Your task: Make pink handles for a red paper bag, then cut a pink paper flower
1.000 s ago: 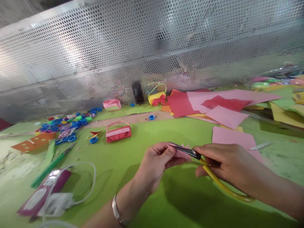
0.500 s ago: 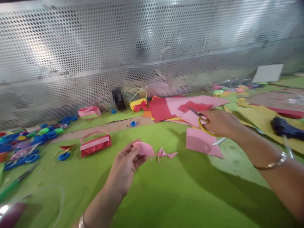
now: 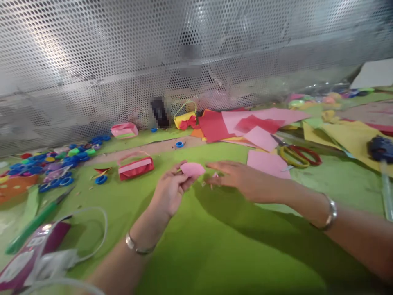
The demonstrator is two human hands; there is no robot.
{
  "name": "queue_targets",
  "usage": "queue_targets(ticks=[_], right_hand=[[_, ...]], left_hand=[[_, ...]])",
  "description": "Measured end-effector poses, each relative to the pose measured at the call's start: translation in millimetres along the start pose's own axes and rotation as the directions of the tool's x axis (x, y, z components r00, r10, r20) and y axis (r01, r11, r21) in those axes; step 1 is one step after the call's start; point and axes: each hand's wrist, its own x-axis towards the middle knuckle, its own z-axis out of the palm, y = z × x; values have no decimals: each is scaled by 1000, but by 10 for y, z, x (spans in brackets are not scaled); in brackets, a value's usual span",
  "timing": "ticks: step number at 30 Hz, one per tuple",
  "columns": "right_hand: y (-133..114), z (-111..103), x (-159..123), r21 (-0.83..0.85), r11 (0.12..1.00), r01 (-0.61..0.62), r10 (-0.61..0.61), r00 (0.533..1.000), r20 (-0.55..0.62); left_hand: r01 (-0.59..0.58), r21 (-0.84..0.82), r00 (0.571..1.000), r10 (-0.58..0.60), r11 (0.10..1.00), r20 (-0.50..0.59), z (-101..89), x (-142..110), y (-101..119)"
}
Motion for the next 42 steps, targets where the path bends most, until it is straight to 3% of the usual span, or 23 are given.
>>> queue_targets(ticks=[1, 3, 10, 13, 15, 18, 19, 21, 25, 27, 29, 34, 38, 42], right_hand=[[-45, 41, 36, -22, 997, 76, -76, 997, -1], [-91, 91, 78, -73, 990, 118, -118, 993, 5], [-136, 54, 69, -108, 994, -16, 16, 1000, 1], [2, -58, -19, -83, 992, -100, 95, 994, -56], [190, -165, -125, -81, 970, -228, 213, 964, -161], [456, -290, -275, -87, 881, -465, 412, 845, -339], [496, -302, -299, -82, 861, -502, 441, 816, -374], [470, -272, -291, -66, 868, -491, 430, 813, -392], [157, -98, -138, 78, 974, -214, 228, 915, -332], [27, -28, -76, 182, 979, -93, 153, 923, -352], [-33, 4, -51, 258, 965, -48, 145, 917, -371], [-44, -35, -56, 433, 898, -73, 203, 944, -262], [-70, -85, -47, 509, 828, -233, 357, 920, -160], [-92, -101, -65, 711, 627, -317, 482, 876, -35]], left_hand=[[2, 4, 1000, -2, 1000, -4, 8, -1, 7], [18, 16, 1000, -18, 1000, -1, 18, -4, 19], [58, 26, 998, -58, 998, 18, -19, 15, 0], [57, 57, 997, -59, 997, 40, -27, 9, -10], [60, 73, 997, -64, 996, 50, -20, -10, -13], [82, 77, 994, -88, 994, 71, -6, -44, -31], [98, 85, 991, -105, 992, 84, -5, -53, -44], [127, 114, 983, -140, 985, 115, -8, -66, -75], [106, 181, 970, -141, 978, 196, -9, -84, -130], [93, 202, 966, -138, 975, 219, 3, -97, -142], [98, 209, 963, -145, 973, 227, 20, -109, -148], [100, 215, 960, -151, 971, 235, 39, -116, -163], [105, 228, 951, -164, 968, 261, 35, -127, -180], [73, 265, 951, -147, 961, 271, 39, -137, -201]])
